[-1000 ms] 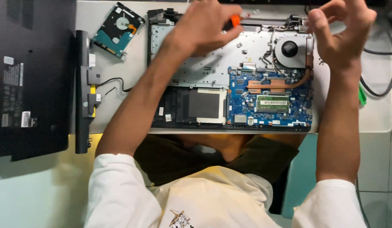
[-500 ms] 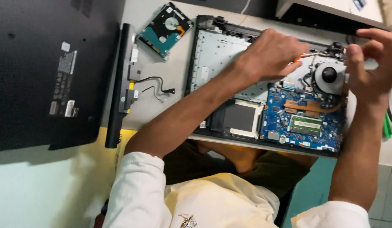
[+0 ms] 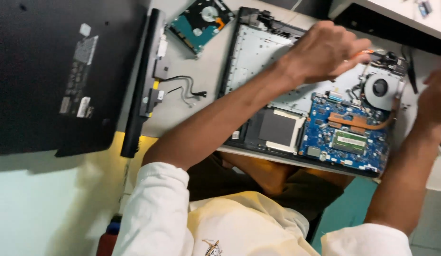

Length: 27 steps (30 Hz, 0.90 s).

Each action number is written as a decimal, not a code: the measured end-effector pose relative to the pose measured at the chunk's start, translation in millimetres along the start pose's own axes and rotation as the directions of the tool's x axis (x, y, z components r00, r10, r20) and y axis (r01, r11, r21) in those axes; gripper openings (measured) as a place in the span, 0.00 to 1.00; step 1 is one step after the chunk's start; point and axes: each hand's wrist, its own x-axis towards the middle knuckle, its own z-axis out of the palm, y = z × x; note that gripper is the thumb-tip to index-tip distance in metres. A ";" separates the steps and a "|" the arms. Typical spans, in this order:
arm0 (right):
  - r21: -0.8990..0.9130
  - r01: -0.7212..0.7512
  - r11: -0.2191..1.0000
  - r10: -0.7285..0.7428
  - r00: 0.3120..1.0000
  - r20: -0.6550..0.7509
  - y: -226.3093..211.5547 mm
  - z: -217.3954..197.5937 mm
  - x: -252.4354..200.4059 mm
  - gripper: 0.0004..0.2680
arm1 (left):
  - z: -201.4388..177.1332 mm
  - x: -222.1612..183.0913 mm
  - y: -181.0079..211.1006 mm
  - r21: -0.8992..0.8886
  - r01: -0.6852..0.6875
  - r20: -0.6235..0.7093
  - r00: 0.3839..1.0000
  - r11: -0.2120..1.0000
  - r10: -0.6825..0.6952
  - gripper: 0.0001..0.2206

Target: Removing the cooling fan from a laptop by unscrewing it and disconnecting the power cable.

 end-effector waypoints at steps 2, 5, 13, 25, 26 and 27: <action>0.660 -0.002 0.751 0.205 0.951 -0.231 -180.3 -98.0 125.0 0.11 | -13.9 3.1 -1.9 0.241 -0.040 0.086 0.996 0.970 0.020 0.19; 0.667 0.210 0.715 0.071 0.927 -0.369 -243.5 -150.0 156.0 0.02 | -29.5 -0.7 -6.6 0.210 -0.036 0.211 0.977 0.977 -0.009 0.15; 0.577 0.025 0.816 0.318 0.815 -0.485 -175.8 -124.1 137.3 0.06 | -56.9 -0.6 -3.5 0.147 -0.036 0.376 0.927 0.988 -0.023 0.11; 0.206 -0.236 0.950 0.230 0.972 0.050 -181.9 -142.8 131.8 0.12 | -73.4 0.8 -4.1 0.107 -0.011 0.338 0.941 0.994 -0.026 0.07; 0.198 -0.187 0.962 0.154 0.973 0.170 -188.9 -146.0 134.5 0.07 | -73.0 0.5 -3.1 0.102 -0.032 0.331 0.944 0.994 -0.003 0.06; 0.200 -0.193 0.961 0.160 0.972 0.173 -191.0 -146.1 133.7 0.07 | -75.3 2.5 0.2 0.098 -0.033 0.337 0.942 0.995 -0.002 0.06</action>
